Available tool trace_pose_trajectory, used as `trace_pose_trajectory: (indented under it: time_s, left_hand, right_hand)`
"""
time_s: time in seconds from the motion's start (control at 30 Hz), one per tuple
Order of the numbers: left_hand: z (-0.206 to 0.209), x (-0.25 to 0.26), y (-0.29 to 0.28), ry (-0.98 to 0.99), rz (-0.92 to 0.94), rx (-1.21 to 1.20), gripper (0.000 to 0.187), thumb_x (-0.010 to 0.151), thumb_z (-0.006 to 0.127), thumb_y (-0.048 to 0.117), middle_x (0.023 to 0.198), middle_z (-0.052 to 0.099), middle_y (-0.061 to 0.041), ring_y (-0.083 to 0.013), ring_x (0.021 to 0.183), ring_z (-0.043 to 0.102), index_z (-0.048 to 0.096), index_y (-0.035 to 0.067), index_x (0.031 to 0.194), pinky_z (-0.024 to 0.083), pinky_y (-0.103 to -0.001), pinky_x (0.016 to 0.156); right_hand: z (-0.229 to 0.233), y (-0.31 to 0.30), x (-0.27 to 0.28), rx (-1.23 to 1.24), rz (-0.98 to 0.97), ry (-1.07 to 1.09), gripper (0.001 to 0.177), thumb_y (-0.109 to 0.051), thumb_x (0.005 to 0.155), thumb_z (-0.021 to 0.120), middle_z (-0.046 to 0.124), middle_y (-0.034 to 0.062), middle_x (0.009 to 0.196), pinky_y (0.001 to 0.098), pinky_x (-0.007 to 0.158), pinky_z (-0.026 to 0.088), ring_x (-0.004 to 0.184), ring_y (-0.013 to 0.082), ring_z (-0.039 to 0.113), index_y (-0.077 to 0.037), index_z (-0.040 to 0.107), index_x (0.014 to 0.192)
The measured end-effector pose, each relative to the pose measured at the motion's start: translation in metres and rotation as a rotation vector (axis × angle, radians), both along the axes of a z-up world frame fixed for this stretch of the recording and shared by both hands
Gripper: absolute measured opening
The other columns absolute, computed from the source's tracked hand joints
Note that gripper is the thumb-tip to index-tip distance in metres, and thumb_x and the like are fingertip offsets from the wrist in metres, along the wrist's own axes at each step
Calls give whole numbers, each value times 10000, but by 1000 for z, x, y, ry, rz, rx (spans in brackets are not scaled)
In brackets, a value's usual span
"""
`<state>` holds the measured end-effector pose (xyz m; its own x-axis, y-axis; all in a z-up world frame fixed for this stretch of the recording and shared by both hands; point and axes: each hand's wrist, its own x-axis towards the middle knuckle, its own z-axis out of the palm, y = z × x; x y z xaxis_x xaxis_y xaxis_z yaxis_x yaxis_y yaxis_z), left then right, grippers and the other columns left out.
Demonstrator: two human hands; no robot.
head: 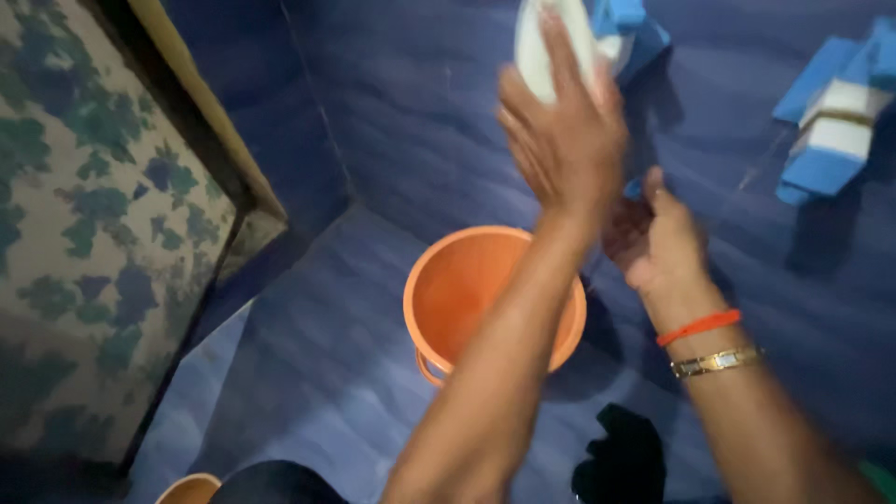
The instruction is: The person washes a dark rag using water from a faucet, then scrubs the wall tiles and fixtures with a brush and cleaning tool.
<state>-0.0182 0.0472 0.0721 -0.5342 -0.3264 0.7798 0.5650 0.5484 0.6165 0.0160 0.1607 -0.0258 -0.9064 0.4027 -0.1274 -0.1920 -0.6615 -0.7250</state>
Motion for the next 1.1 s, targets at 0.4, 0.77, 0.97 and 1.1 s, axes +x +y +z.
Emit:
trace_pose_trajectory:
  time_s: [0.4, 0.77, 0.97, 1.1]
  left_hand:
    - [112, -70, -113, -80, -655, -802, 437, 734, 833, 328, 1046, 768, -183, -302, 925, 764, 780, 89, 1096, 580, -366, 879]
    - [113, -85, -117, -1, -831, -1055, 438, 763, 827, 282, 1078, 767, -161, -288, 893, 760, 774, 92, 1154, 575, -394, 836]
    - [56, -43, -115, 384, -487, -947, 500, 725, 897, 294, 1211, 666, -155, -381, 1021, 620, 793, 171, 1198, 528, -484, 842]
    - [37, -35, -83, 674, -221, -1010, 448, 809, 804, 193, 1405, 503, -158, -308, 1088, 542, 736, 36, 1223, 509, -435, 896]
  right_hand:
    - [-2, 42, 17, 87, -112, -224, 299, -440, 892, 755, 584, -20, 812, 349, 699, 495, 760, 134, 580, -165, 642, 865]
    - [-8, 30, 9, 133, 0, -29, 155, -238, 909, 724, 629, 37, 866, 369, 712, 529, 812, 175, 636, -122, 644, 972]
    - [-9, 31, 19, 117, -31, -127, 162, -186, 918, 631, 630, 38, 920, 356, 661, 487, 787, 195, 625, -114, 669, 1059]
    - [-19, 32, 16, 169, -73, -129, 206, -183, 920, 622, 622, 43, 917, 366, 644, 480, 794, 213, 623, -102, 668, 1104]
